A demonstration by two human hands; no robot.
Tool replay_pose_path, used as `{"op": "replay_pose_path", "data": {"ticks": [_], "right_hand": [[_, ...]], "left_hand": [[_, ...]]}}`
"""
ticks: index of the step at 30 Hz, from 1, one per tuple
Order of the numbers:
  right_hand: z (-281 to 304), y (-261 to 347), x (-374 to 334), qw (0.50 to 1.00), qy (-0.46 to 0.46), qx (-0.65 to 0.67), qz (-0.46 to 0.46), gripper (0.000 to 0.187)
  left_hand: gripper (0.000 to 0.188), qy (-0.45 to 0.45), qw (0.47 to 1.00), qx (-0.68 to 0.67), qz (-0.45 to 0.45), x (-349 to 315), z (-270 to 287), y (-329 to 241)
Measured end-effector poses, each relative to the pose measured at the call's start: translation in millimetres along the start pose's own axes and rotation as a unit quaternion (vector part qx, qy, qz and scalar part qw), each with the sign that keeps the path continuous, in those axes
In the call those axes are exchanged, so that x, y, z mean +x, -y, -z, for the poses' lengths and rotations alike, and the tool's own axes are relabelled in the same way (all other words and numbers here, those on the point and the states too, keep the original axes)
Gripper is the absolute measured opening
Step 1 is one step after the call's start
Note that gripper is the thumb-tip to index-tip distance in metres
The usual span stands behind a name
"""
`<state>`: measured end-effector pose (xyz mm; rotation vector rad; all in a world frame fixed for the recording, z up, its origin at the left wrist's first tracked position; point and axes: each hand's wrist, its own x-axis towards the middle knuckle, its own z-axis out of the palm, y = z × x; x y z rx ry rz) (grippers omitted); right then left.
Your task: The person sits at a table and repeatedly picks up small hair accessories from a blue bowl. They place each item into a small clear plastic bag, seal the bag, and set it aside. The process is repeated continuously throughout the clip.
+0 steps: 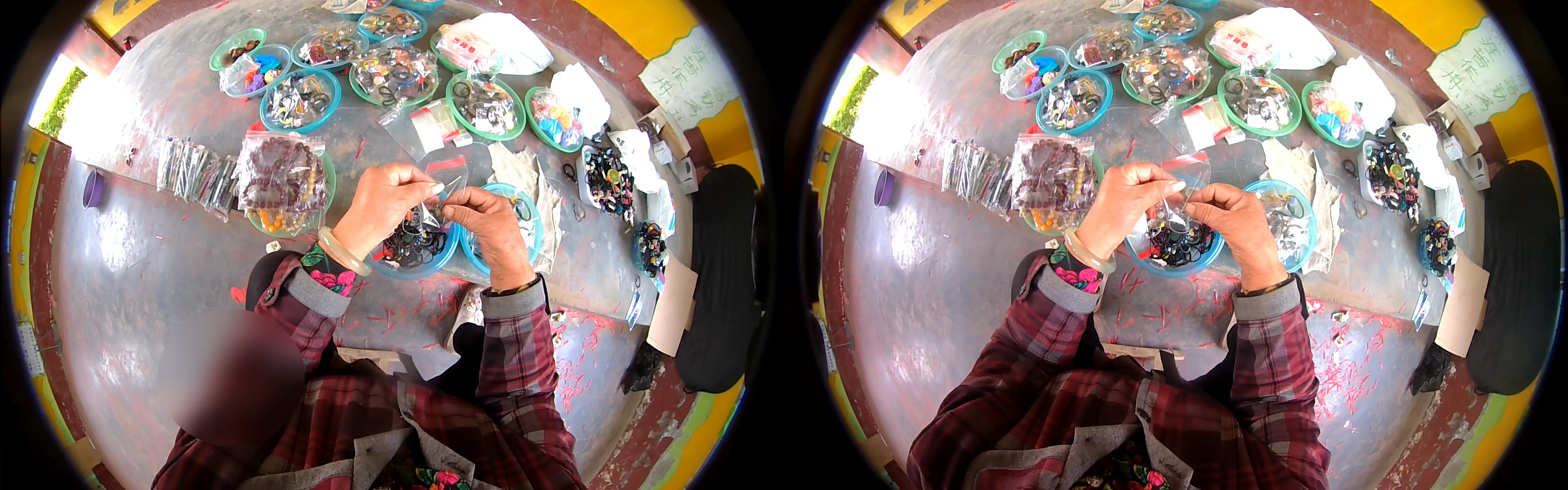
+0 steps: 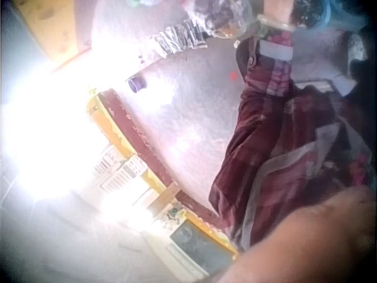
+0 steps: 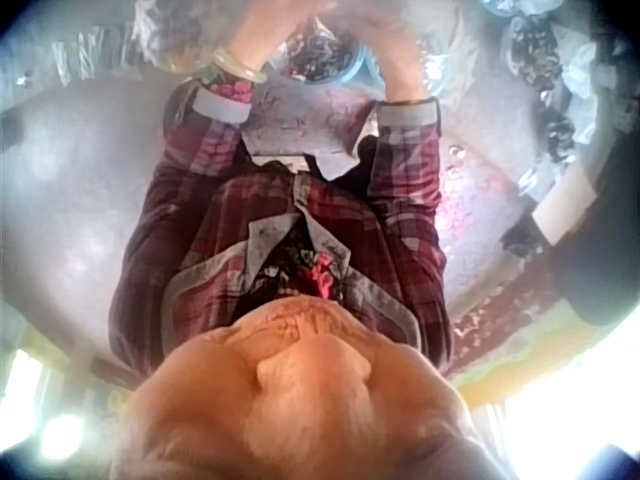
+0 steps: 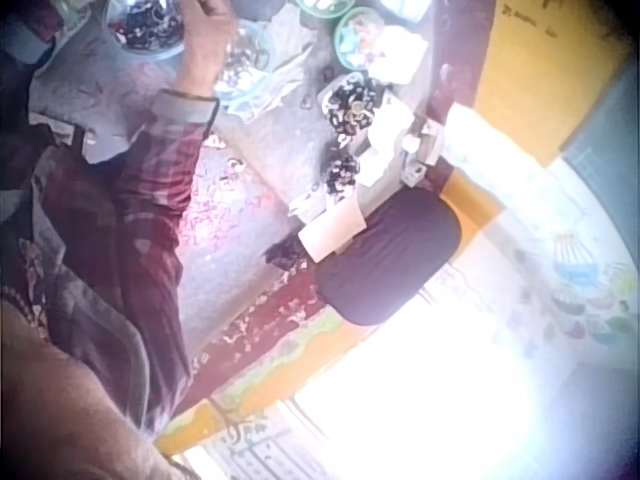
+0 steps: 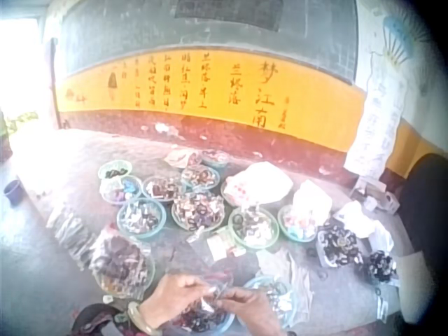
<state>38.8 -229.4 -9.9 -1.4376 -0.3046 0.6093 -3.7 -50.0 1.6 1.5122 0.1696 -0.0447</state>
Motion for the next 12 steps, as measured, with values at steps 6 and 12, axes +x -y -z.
{"op": "replay_pose_path", "data": {"ticks": [6, 12], "right_hand": [[0.9, -1.9, 0.7, 0.999, -0.009, 0.050, 0.008, 0.010], [0.3, -0.3, -0.7, 0.993, -0.044, 0.106, 0.016, 0.012]], "left_hand": [[0.016, 0.020, 0.999, 0.025, -0.011, 0.6, 1.0, 0.2], [0.022, 0.079, 0.997, 0.021, 0.006, -1.0, 2.9, -1.4]]}}
